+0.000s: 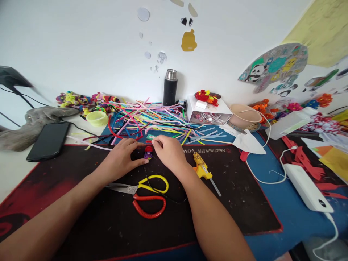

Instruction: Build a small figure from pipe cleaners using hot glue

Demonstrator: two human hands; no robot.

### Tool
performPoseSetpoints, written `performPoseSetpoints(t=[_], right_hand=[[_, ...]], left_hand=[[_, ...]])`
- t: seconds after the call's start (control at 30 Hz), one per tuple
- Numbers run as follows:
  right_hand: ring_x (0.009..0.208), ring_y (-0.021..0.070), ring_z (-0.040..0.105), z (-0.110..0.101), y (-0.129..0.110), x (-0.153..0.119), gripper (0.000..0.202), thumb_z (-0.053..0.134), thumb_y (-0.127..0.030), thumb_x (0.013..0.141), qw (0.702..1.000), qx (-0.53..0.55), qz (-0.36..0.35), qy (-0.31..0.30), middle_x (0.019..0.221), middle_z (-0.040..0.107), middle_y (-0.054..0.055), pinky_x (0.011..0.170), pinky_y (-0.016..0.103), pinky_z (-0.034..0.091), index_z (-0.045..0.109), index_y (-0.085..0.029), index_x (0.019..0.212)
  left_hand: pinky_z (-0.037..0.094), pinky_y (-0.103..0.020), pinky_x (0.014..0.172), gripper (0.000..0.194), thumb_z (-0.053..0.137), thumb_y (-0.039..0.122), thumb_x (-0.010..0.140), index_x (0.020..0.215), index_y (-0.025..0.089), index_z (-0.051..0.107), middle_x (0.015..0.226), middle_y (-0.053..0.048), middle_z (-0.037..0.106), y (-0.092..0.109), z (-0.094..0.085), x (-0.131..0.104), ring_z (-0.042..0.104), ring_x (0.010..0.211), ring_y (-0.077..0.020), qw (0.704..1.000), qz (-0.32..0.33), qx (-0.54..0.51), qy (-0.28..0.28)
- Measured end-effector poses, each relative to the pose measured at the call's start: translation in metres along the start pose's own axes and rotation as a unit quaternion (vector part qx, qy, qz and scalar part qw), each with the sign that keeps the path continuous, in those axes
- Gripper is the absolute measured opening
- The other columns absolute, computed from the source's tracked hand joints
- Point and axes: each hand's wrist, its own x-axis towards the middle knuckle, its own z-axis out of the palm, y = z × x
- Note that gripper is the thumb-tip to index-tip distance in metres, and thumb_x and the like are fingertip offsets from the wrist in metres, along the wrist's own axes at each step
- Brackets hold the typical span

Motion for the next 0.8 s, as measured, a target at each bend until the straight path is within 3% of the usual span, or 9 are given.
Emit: performPoseSetpoints(t=[0.53, 0.8], right_hand=[[0.078, 0.0173, 0.067, 0.003, 0.004, 0.001, 0.020, 0.061, -0.027, 0.101, 1.000, -0.005, -0.002, -0.020, 0.089, 0.079, 0.002, 0.071, 0.028, 0.042, 0.078, -0.021, 0.092], [0.066, 0.0163, 0.064, 0.001, 0.004, 0.002, 0.020, 0.061, -0.030, 0.101, 0.999, 0.037, 0.026, -0.020, 0.074, 0.074, 0.000, 0.065, 0.027, 0.041, 0.078, -0.021, 0.094]], left_hand=[[0.049, -0.046, 0.095, 0.033, 0.079, 0.038, 0.090, 0.114, 0.020, 0.067, 0.111, -0.009, 0.069, 0.000, 0.006, 0.002, 0.062, 0.106, -0.0318, 0.999, 0.012, -0.030, -0.002], [0.049, -0.044, 0.094, 0.032, 0.076, 0.038, 0.092, 0.116, 0.022, 0.062, 0.111, -0.008, 0.067, 0.004, -0.004, 0.002, 0.061, 0.106, -0.0306, 0.998, 0.021, -0.044, 0.040]])
